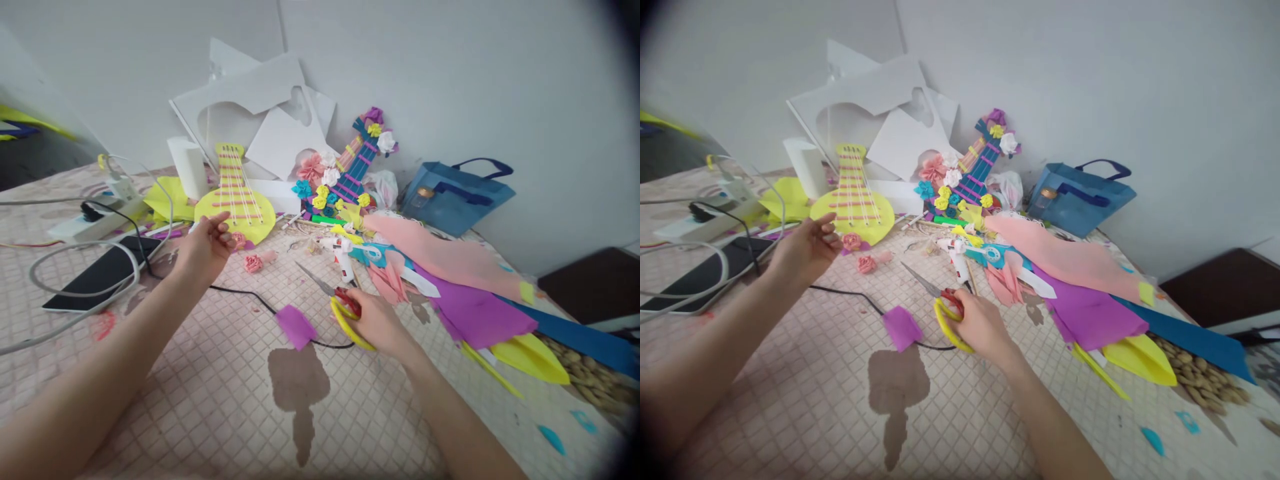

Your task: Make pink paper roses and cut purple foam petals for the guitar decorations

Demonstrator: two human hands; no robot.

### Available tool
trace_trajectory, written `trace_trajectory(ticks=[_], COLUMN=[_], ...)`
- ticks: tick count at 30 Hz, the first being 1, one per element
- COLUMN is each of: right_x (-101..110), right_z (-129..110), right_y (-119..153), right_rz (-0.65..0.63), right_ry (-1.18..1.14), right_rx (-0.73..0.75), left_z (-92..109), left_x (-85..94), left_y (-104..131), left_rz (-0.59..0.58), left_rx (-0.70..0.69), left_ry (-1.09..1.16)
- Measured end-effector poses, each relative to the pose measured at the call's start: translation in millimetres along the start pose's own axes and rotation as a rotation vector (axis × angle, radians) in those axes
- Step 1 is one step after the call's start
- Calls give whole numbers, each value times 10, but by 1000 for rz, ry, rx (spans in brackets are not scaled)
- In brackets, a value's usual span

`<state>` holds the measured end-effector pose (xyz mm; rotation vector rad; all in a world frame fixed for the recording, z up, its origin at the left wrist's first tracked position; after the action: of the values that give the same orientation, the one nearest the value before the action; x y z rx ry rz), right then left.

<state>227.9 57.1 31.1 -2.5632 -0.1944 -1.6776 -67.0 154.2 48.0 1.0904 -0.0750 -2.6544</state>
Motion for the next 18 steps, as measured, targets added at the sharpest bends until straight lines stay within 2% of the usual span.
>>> trace_trajectory(ticks=[2, 4, 7, 10, 14, 18], right_x=[-18, -58, -72, -6, 144, 224], right_z=[13, 13, -7, -47, -194, -602], right_y=[5, 14, 40, 73, 62, -41], right_rz=[2, -21, -45, -32, 70, 145], right_ry=[132, 191, 215, 210, 44, -213], right_rx=[-4, 8, 31, 59, 139, 393], left_z=[-108, -311, -558, -710, -823, -899], left_x=[-19, -73, -157, -225, -323, -364], left_y=[30, 118, 284, 447, 653, 758], left_rz=[-26, -93, -209, -307, -446, -539], left_rx=[79, 216, 347, 477, 654, 732], left_ry=[-41, -121, -250, -306, -296, -271])
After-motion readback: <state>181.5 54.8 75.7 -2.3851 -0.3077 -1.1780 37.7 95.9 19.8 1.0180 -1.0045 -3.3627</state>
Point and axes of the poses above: each hand's wrist, its own y-axis away from the middle knuckle, its own x-axis out of the back of the hand, z = x × y, the point moved 7 cm from there along -y, towards the middle knuckle, and after that the axes turned 2 degrees about -y, right-handed, at the moved point
